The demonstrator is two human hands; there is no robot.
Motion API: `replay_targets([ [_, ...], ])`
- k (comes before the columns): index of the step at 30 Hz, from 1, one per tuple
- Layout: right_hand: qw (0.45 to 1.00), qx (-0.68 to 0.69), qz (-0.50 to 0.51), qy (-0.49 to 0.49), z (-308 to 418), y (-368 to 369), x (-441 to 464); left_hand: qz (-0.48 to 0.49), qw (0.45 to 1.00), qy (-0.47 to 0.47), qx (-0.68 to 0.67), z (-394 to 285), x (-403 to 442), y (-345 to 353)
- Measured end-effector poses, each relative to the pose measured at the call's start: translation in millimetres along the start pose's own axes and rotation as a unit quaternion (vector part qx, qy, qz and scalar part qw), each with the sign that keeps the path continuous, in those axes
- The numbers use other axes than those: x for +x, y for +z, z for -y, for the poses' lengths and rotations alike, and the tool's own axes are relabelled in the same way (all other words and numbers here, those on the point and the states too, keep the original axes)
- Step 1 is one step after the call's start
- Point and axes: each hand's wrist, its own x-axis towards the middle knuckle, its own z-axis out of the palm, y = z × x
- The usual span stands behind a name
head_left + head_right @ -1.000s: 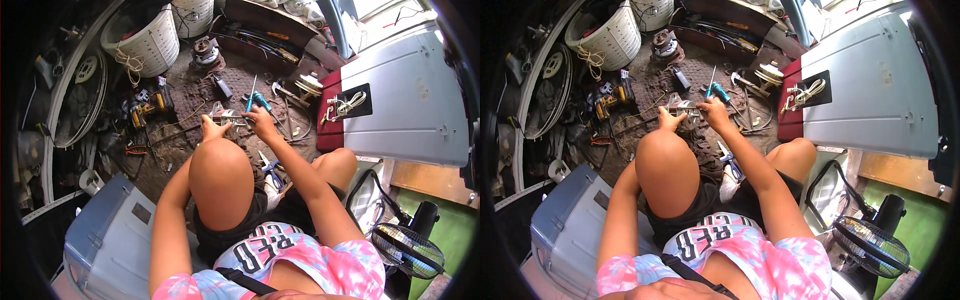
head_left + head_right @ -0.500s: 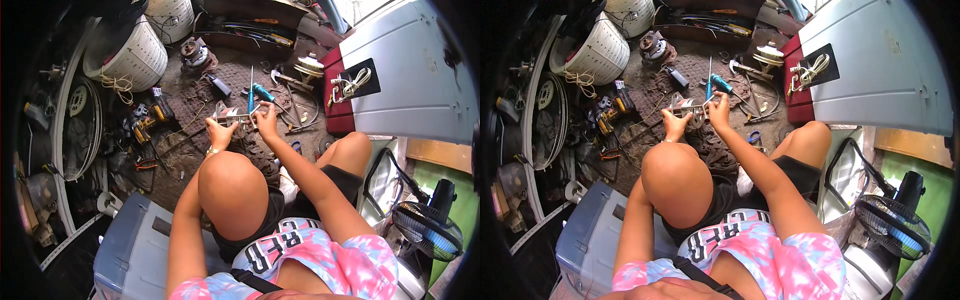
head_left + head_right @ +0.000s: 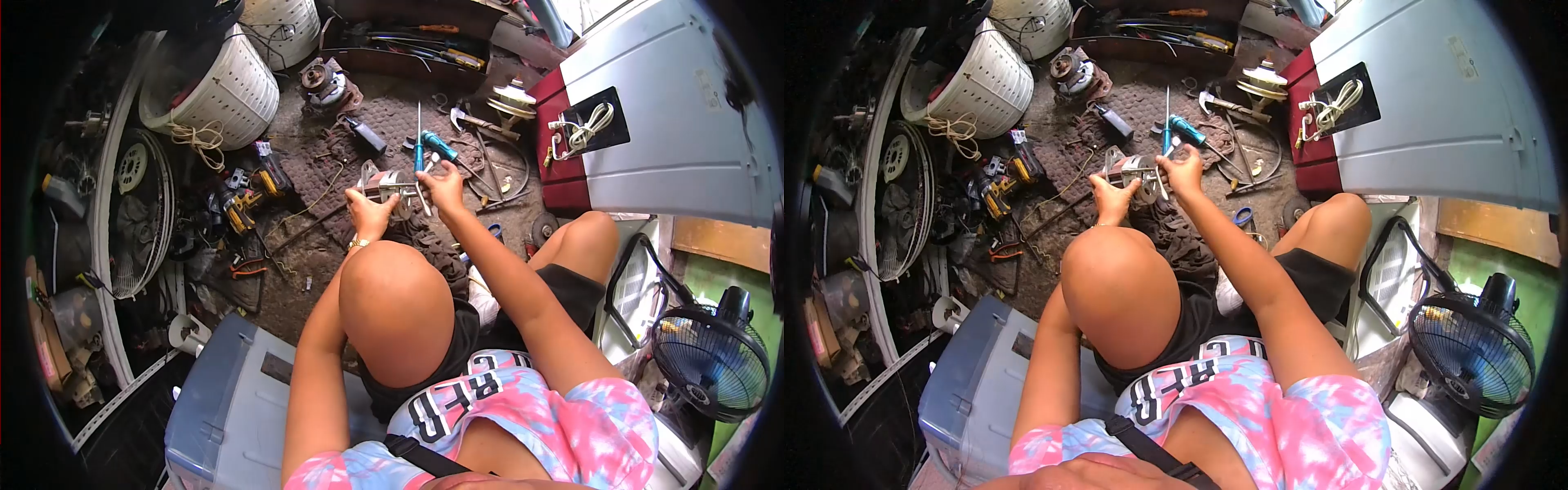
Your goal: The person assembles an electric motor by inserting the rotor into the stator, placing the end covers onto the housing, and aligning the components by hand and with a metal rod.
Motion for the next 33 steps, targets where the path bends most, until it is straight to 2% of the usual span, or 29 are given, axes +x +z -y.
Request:
replay_targets([
  [2,0.993,0.084,0.032,0.071,6,1,-6,0.001,1.0,-0.005,-0.001,-2,-1,-2],
  [5,0.986,0.013,0.137,-0.091,-14,-3,8,0.0,1.0,-0.013,0.006,-2,0,-2],
  [7,0.958,-0.174,0.124,-0.191,-5,-14,13,-0.003,1.0,-0.003,0.029,2,1,-1],
  [9,0.9,-0.309,0.1,-0.292,16,-18,7,-0.003,1.0,-0.003,0.002,5,1,0],
  [13,0.925,-0.285,0.141,-0.209,19,-17,18,-0.01,1.0,0.0,0.011,-2,-1,-2],
  [15,0.979,-0.13,0.154,0.033,14,-18,18,0.008,1.0,-0.017,0.015,-7,-4,-5],
  [16,0.975,-0.047,0.156,0.153,16,-15,16,0.016,0.999,-0.026,0.016,-10,-4,-7],
  [17,0.954,0.094,0.124,0.255,7,-11,18,0.016,0.999,-0.024,0.024,-13,-5,-7],
  [20,0.953,0.06,0.147,0.258,1,-20,5,0.009,0.999,-0.02,0.033,-8,-3,-5],
  [21,0.966,-0.028,0.146,0.213,6,-25,2,0.006,0.999,-0.02,0.028,-6,-2,-5],
  [22,0.981,-0.148,0.123,0.021,4,-31,2,0.005,1.0,-0.021,0.023,-5,-3,-5],
  [23,0.946,-0.258,0.093,-0.172,4,-36,0,0.007,1.0,-0.022,0.021,-3,-4,-4],
  [24,0.863,-0.354,0.059,-0.357,4,-38,-1,0.008,1.0,-0.022,0.019,-4,-4,-5],
  [25,0.853,-0.33,0.086,-0.394,5,-37,1,0.008,1.0,-0.023,0.016,-6,-4,-5],
  [28,0.863,-0.351,0.187,-0.311,2,-39,11,-0.004,0.999,-0.003,0.04,-11,-4,-4],
  [29,0.86,-0.31,0.176,-0.366,-9,-36,22,-0.006,0.999,-0.011,0.051,-13,-6,-5],
  [30,0.932,-0.223,0.174,-0.229,-8,-31,21,-0.006,0.999,-0.008,0.05,-15,-7,-5],
  [31,0.974,-0.129,0.166,-0.084,-7,-25,20,-0.006,0.999,-0.005,0.049,-16,-7,-6],
  [32,0.986,-0.032,0.152,0.065,-7,-20,18,-0.005,0.999,-0.003,0.049,-17,-8,-6],
  [33,0.962,0.077,0.155,0.211,-11,-24,22,0.005,0.998,-0.029,0.058,-26,-11,-9],
])
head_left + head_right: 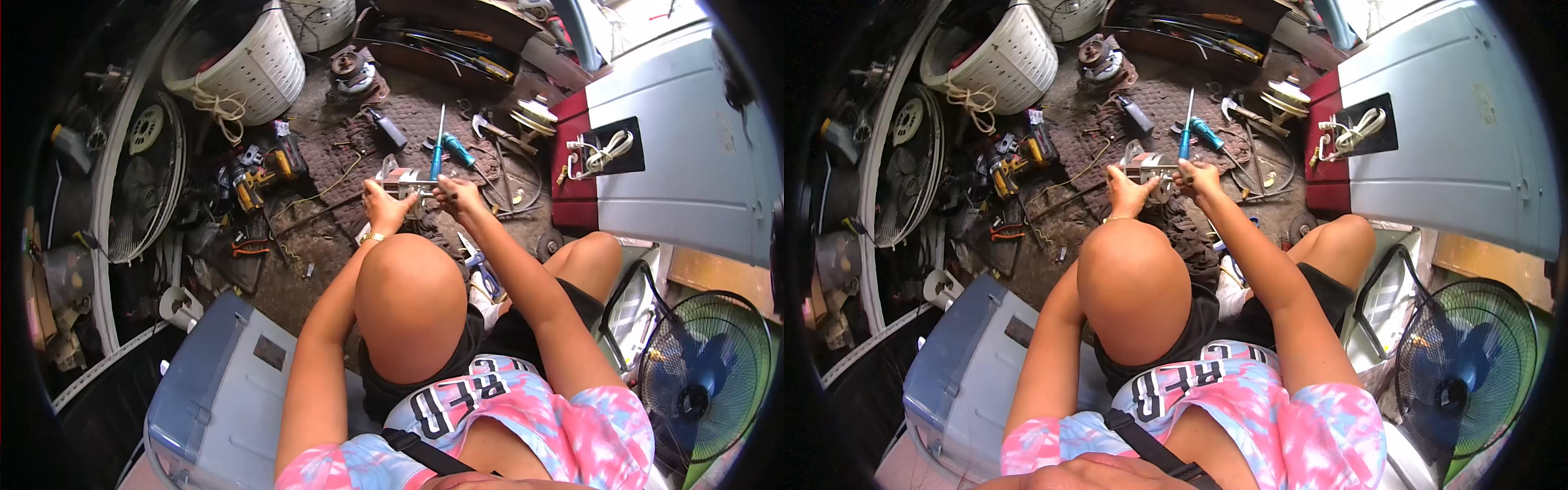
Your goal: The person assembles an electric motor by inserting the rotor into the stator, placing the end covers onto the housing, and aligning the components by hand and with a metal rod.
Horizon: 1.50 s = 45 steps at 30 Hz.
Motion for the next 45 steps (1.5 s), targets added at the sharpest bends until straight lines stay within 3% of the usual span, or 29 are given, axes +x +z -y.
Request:
replay_targets([
  [1,0.998,0.036,-0.037,0.028,3,7,-8,-0.001,1.0,0.001,-0.002,2,0,2],
  [3,0.996,-0.046,-0.071,-0.004,8,16,-23,0.001,1.0,0.01,0.001,6,2,2],
  [5,0.977,-0.163,-0.096,-0.103,8,16,-32,-0.01,1.0,0.012,-0.006,11,4,4],
  [6,0.91,-0.308,-0.086,-0.262,5,11,-34,-0.012,1.0,0.012,-0.002,8,3,2],
  [8,0.696,-0.485,-0.044,-0.528,8,-2,-27,-0.01,1.0,0.027,-0.012,9,4,-1],
  [11,0.627,-0.556,0.012,-0.546,21,-1,-35,-0.018,0.999,0.036,-0.007,8,3,2],
  [12,0.669,-0.515,0.003,-0.537,16,-5,-24,-0.019,0.999,0.038,-0.008,8,3,2],
  [13,0.757,-0.48,-0.012,-0.444,14,-3,-23,-0.015,0.999,0.032,0.004,7,3,2],
  [15,0.934,-0.253,-0.107,-0.229,3,7,-3,-0.013,1.0,0.02,0.018,6,2,3],
  [16,0.986,-0.125,-0.061,-0.095,0,1,8,-0.015,1.0,0.018,0.014,6,2,3],
  [17,0.999,0.011,-0.011,0.039,-2,-4,14,-0.017,1.0,0.016,0.012,6,2,3],
  [19,0.998,0.002,-0.049,0.047,4,9,-8,-0.016,1.0,0.025,-0.002,9,5,3],
  [21,0.98,-0.168,-0.054,-0.093,2,7,-17,-0.013,1.0,0.017,-0.008,11,5,3],
  [22,0.882,-0.366,-0.091,-0.284,-1,4,-20,-0.012,1.0,0.022,-0.011,13,6,3],
  [23,0.715,-0.474,-0.097,-0.505,1,0,-17,-0.01,0.999,0.028,-0.013,14,6,3],
  [25,0.616,-0.485,0.005,-0.621,18,1,-22,-0.012,1.0,0.027,-0.006,13,7,4],
  [28,0.83,-0.41,0.014,-0.378,14,6,-20,-0.006,1.0,0.015,-0.001,10,4,2],
  [30,0.965,-0.213,-0.045,-0.145,10,15,-8,-0.001,1.0,0.015,-0.007,8,4,1],
  [31,0.998,-0.059,-0.029,0.008,7,15,-6,0.001,1.0,0.015,-0.009,9,4,1],
  [32,0.996,0.006,-0.015,0.089,4,13,-4,-0.005,1.0,0.019,-0.009,9,4,1],
  [33,0.995,-0.014,0.002,0.103,4,10,-9,-0.012,1.0,0.024,-0.008,11,5,2],
  [35,0.958,-0.283,-0.023,-0.044,13,4,-23,-0.014,1.0,0.023,-0.007,13,7,1],
  [36,0.858,-0.454,-0.056,-0.231,17,2,-29,-0.01,1.0,0.018,-0.007,13,8,0],
  [37,0.748,-0.536,-0.074,-0.384,23,-1,-33,-0.003,1.0,0.014,-0.007,13,7,-1],
  [38,0.669,-0.512,-0.063,-0.535,29,-1,-35,0.002,1.0,0.008,-0.006,12,4,-1],
  [41,0.669,-0.533,0.059,-0.514,31,-5,-27,0.006,1.0,0.003,-0.008,10,5,0],
  [43,0.826,-0.432,0.062,-0.357,28,1,-18,0.001,1.0,0.012,-0.01,12,6,1],
  [45,0.937,-0.309,0.025,-0.161,23,11,-6,-0.012,1.0,0.029,-0.006,13,6,1],
])
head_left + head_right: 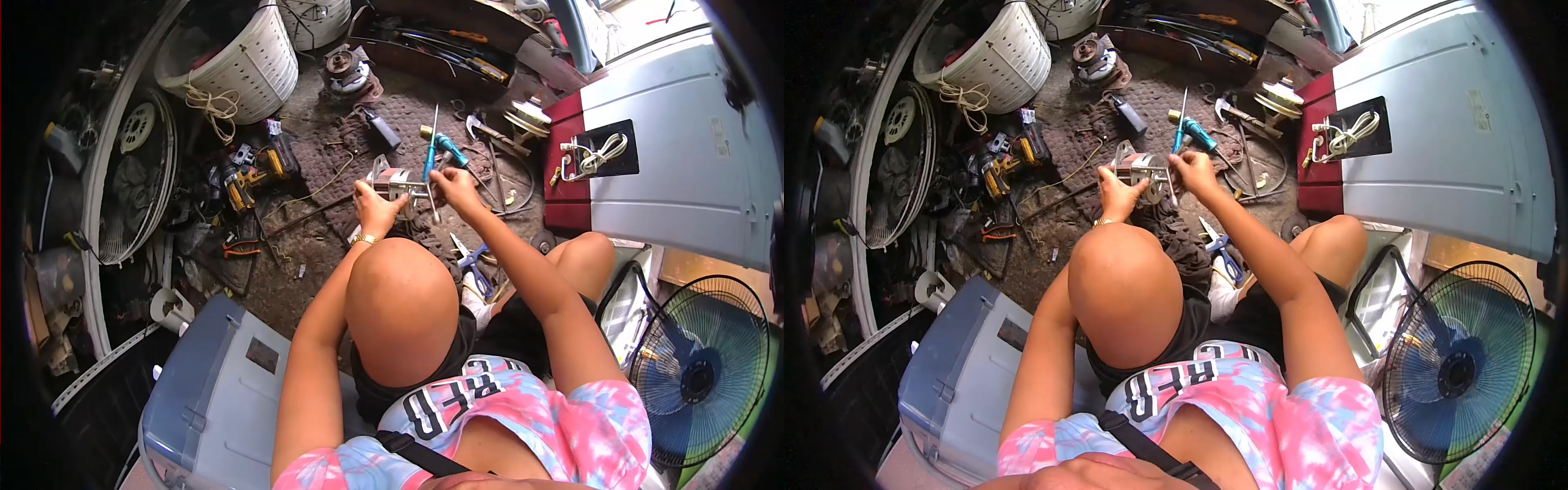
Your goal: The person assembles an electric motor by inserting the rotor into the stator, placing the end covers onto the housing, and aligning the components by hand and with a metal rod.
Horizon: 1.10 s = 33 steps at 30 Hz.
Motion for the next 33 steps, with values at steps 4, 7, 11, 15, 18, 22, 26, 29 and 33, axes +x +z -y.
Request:
replay_targets([
  [4,0.919,0.27,0.152,0.243,-3,4,-5,0.009,1.0,-0.019,0.003,0,1,-1],
  [7,0.94,-0.299,-0.089,-0.134,10,-8,-17,0.006,1.0,-0.014,-0.004,3,2,-3],
  [11,0.795,-0.357,-0.077,-0.484,31,-22,-28,0.024,1.0,-0.017,0.0,-1,1,-2],
  [15,0.841,-0.338,0.03,-0.421,20,-17,-16,0.017,1.0,-0.02,0.012,-2,1,-5],
  [18,0.916,-0.289,0.054,-0.274,21,-8,-11,-0.002,1.0,-0.004,0.016,3,-1,-2],
  [22,0.991,-0.106,0.085,-0.002,37,-2,-9,-0.005,1.0,-0.004,0.005,4,4,-2],
  [26,0.995,0.033,0.065,0.066,33,0,-16,0.042,0.998,-0.036,-0.035,5,8,-12],
  [29,0.92,-0.253,-0.086,-0.286,28,-12,-18,0.052,0.997,-0.03,-0.045,17,17,-12],
  [33,0.533,-0.629,0.041,-0.565,43,-31,-3,0.07,0.996,-0.043,-0.018,8,19,-17],
])
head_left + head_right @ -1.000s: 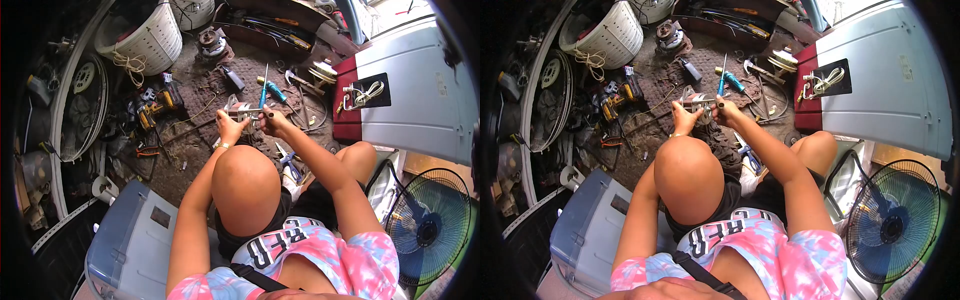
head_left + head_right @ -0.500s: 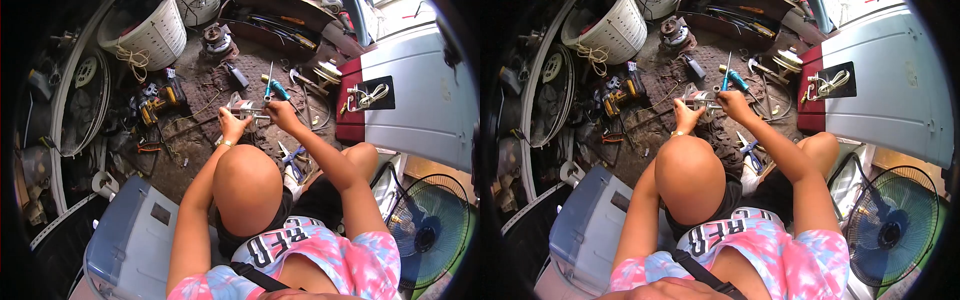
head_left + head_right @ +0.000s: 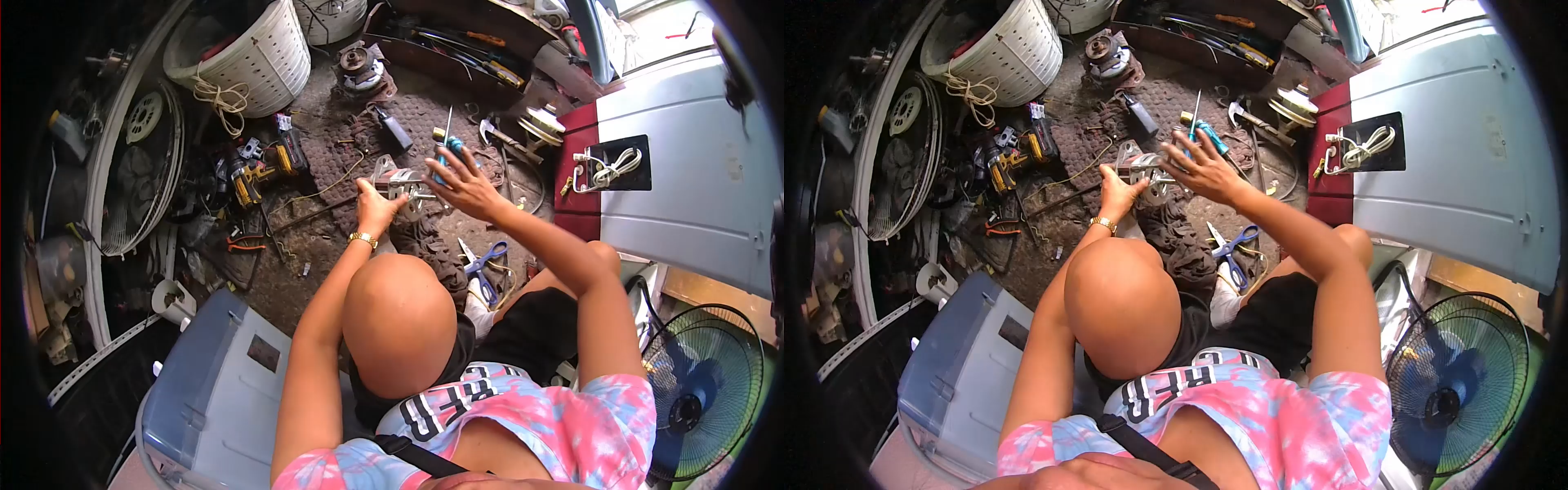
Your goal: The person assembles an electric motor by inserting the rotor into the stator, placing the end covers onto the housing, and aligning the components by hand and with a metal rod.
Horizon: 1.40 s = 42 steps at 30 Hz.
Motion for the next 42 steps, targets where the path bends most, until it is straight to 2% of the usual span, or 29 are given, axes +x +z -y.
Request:
replay_targets([
  [1,0.997,-0.023,0.045,-0.053,-1,0,8,0.01,1.0,-0.004,0.002,0,-1,1],
  [2,0.993,-0.026,0.042,-0.112,-5,11,15,0.005,1.0,0.012,0.013,-1,-1,2],
  [3,0.986,0.019,0.033,-0.163,-11,20,22,-0.002,0.999,0.028,0.022,-2,-2,5],
  [5,0.97,0.071,0.101,-0.209,-15,32,36,-0.005,0.999,0.037,0.029,-3,-1,8],
  [8,0.971,0.115,0.142,-0.156,-15,25,49,-0.011,1.0,0.018,0.02,-4,-2,13],
  [10,0.978,0.183,0.093,-0.042,1,36,44,-0.03,0.999,0.024,0.029,-6,-3,13],
  [12,0.961,0.268,0.024,0.061,11,39,43,-0.023,1.0,0.014,0.014,-7,0,9],
  [13,0.943,0.292,0.073,0.143,17,35,45,-0.015,1.0,0.007,0.008,-7,-3,7],
  [15,0.917,0.34,0.034,0.206,22,39,50,0.012,1.0,-0.019,-0.004,-8,2,4],
  [16,0.917,0.333,0.065,0.21,20,40,50,-0.001,1.0,-0.004,-0.004,-4,0,6],
  [20,0.942,0.32,0.011,0.098,13,53,45,-0.023,0.999,0.015,0.019,-2,-8,8],
  [21,0.926,0.344,-0.004,0.157,18,53,42,-0.044,0.998,0.035,0.036,1,-11,11],
  [23,0.911,0.36,-0.037,0.198,20,61,39,-0.056,0.996,0.066,0.031,5,-10,16],
  [24,0.916,0.344,-0.069,0.196,18,62,37,-0.038,0.998,0.049,0.019,5,-10,18],
  [27,0.929,0.297,-0.092,0.199,7,67,21,-0.005,0.996,0.082,-0.036,11,-16,27],
  [29,0.915,0.31,-0.113,0.232,5,82,7,0.012,0.99,0.13,-0.054,19,-20,25],
  [31,0.906,0.338,-0.121,0.222,2,87,-2,0.042,0.972,0.155,-0.171,24,-10,12],
  [32,0.904,0.353,-0.087,0.227,0,89,-7,0.047,0.954,0.084,-0.284,29,-5,1],
  [33,0.901,0.359,-0.088,0.227,-1,89,-6,-0.057,0.961,0.068,-0.264,48,6,-8],
  [34,0.899,0.368,-0.076,0.226,-3,86,-5,-0.219,0.963,0.094,-0.128,71,21,-24],
  [35,0.896,0.377,-0.066,0.227,-4,84,-3,-0.334,0.941,0.042,-0.034,84,29,-48],
  [37,0.887,0.393,-0.104,0.219,-8,94,-4,-0.442,0.886,-0.049,0.133,164,53,-84],
  [39,0.875,0.417,-0.083,0.23,-14,97,-7,-0.385,0.89,-0.189,0.152,212,65,-114],
  [40,0.875,0.419,-0.081,0.227,-15,95,-7,-0.352,0.878,-0.198,0.255,196,56,-126],
  [42,0.879,0.417,-0.084,0.217,-17,95,-5,-0.347,0.882,-0.212,0.24,212,56,-135],
])
